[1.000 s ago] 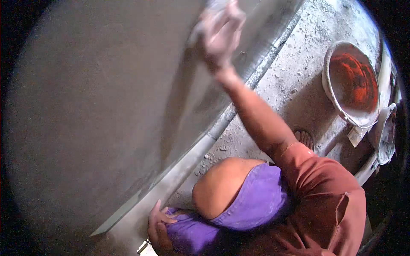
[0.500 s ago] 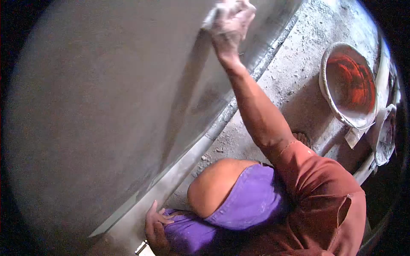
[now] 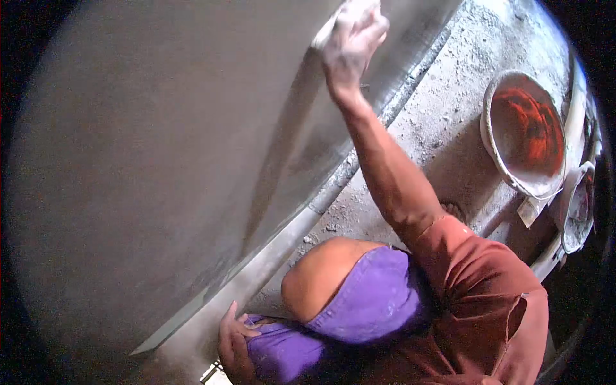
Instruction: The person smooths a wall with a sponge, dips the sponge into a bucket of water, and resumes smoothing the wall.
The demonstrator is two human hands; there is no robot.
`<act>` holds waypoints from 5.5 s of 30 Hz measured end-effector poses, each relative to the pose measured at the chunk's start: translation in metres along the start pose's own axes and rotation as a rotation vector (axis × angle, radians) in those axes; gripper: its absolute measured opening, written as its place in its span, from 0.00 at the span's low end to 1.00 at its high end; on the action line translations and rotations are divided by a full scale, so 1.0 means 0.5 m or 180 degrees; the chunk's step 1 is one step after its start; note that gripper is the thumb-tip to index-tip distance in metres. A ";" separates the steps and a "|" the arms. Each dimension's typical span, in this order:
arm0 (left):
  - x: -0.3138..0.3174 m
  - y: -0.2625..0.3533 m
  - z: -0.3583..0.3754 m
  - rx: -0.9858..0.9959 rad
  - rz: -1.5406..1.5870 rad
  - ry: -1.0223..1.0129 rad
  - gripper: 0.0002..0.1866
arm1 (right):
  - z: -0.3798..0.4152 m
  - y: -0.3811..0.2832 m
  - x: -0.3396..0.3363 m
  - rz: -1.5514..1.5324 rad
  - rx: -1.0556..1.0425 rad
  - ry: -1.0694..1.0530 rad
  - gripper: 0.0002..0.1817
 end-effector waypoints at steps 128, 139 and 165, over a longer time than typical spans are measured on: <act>-0.005 -0.008 0.022 0.0098 -0.0157 0.0033 0.51 | 0.175 0.019 -0.062 -0.0195 -0.0680 -0.0617 0.30; -0.010 -0.016 -0.008 0.0503 -0.0118 -0.0096 0.47 | 0.209 0.014 -0.059 0.0244 0.0076 -0.0714 0.32; -0.018 -0.054 -0.005 0.0157 0.0243 -0.0012 0.48 | 0.124 0.007 -0.044 0.0071 -0.0666 -0.0503 0.31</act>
Point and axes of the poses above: each hand's wrist, its own z-axis away from the middle knuckle, its own x-axis out of the palm, y = z × x, the point moved 7 cm from there along -z, towards the middle knuckle, and after that the axes turned 4 degrees about y, right-handed, at the moved point
